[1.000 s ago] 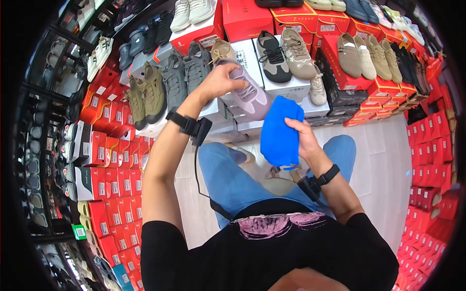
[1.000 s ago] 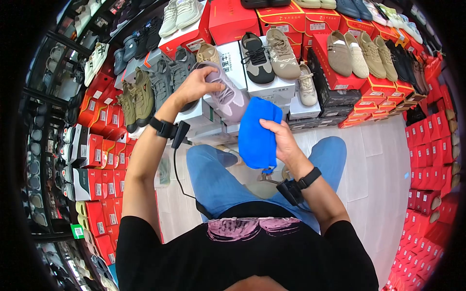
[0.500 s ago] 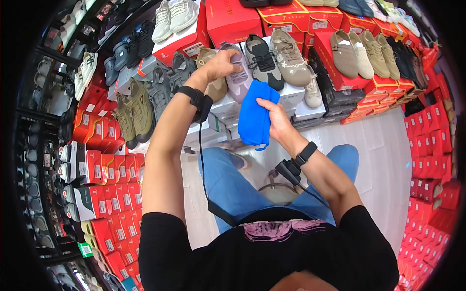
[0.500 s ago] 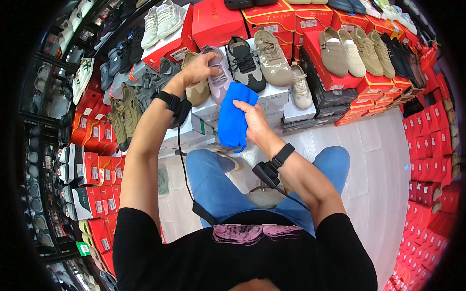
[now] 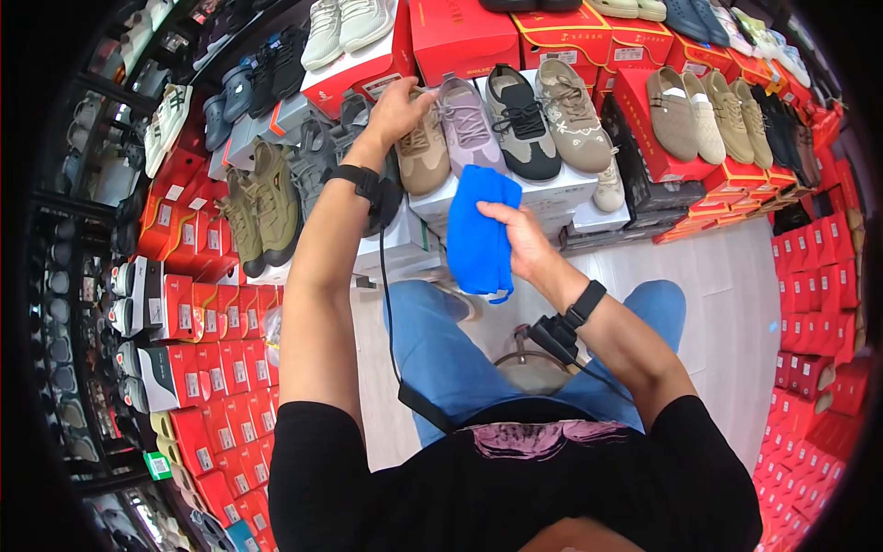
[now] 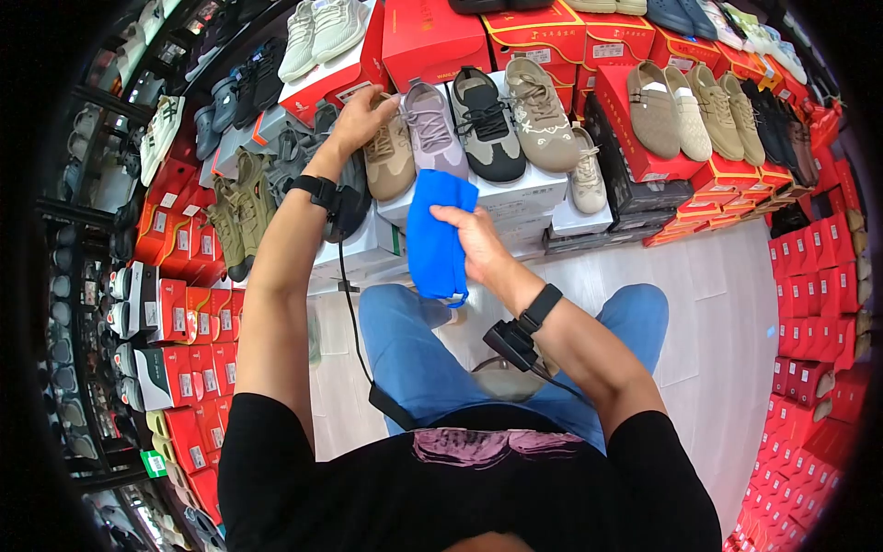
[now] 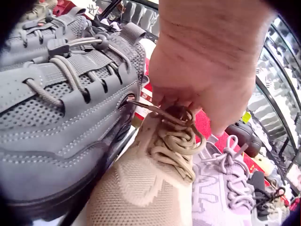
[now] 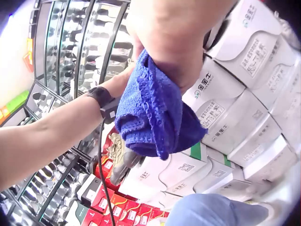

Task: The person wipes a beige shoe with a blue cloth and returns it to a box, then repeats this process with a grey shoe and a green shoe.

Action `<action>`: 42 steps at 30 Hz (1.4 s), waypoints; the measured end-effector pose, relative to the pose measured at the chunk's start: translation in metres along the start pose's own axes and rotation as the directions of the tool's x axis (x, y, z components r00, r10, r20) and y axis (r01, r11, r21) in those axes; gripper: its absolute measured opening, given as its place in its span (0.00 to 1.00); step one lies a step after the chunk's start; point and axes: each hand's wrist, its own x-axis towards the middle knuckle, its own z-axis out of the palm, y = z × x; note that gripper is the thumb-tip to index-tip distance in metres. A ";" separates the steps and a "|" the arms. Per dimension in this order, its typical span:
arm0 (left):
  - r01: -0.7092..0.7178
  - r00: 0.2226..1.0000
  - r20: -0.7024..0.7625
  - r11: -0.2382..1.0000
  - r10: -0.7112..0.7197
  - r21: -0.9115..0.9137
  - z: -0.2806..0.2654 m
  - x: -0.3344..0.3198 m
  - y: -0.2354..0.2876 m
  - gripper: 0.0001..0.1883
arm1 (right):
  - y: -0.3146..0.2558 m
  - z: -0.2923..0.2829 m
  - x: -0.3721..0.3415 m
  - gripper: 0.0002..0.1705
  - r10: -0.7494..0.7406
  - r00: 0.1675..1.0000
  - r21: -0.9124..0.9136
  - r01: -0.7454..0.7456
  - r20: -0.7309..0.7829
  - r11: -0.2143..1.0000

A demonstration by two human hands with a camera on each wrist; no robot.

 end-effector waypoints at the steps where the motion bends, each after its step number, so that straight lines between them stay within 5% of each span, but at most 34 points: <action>1: 0.000 1.000 -0.004 1.000 0.000 0.004 0.001 -0.002 -0.006 0.32 | 0.004 0.005 0.005 0.16 0.035 0.998 -0.033 -0.034 0.043 0.999; 3: 0.106 0.968 0.221 0.991 -0.122 0.084 -0.001 -0.008 -0.014 0.32 | 0.009 0.014 0.019 0.16 0.062 0.995 0.005 -0.063 0.080 0.998; 10: 0.090 0.954 0.262 0.973 -0.145 0.210 -0.027 -0.031 0.014 0.29 | 0.019 0.027 0.045 0.17 0.092 0.991 0.129 -0.105 0.101 0.986; 14: -0.006 0.964 0.261 0.979 -0.048 0.203 -0.042 -0.066 0.034 0.23 | 0.030 0.013 0.031 0.18 0.189 0.975 0.126 -0.204 0.120 0.971; 17: -0.210 0.971 0.153 0.961 0.183 0.182 -0.040 -0.099 0.029 0.18 | 0.043 -0.001 0.011 0.19 0.224 0.961 0.095 -0.241 0.160 0.966; 20: -0.230 0.970 0.109 0.963 0.216 0.140 -0.046 -0.136 0.034 0.19 | 0.051 -0.010 -0.010 0.20 0.211 0.971 0.137 -0.226 0.114 0.964; 21: -0.101 0.983 0.167 0.984 0.076 0.144 -0.058 -0.150 0.053 0.19 | 0.053 -0.012 -0.016 0.20 0.236 0.966 0.150 -0.250 0.101 0.957; 24: -0.133 0.988 0.095 0.983 0.121 0.130 -0.053 -0.182 0.046 0.20 | 0.068 -0.017 -0.030 0.19 0.270 0.956 0.147 -0.286 0.118 0.947; 31: 0.041 0.970 0.237 0.998 -0.051 0.047 -0.065 -0.226 0.054 0.27 | 0.087 -0.022 -0.045 0.17 0.256 0.961 0.075 -0.264 0.103 0.962; 42: -0.096 0.937 0.349 0.957 -0.007 0.275 -0.049 -0.236 0.047 0.24 | 0.088 -0.028 -0.065 0.15 0.150 0.989 -0.092 -0.148 0.018 0.985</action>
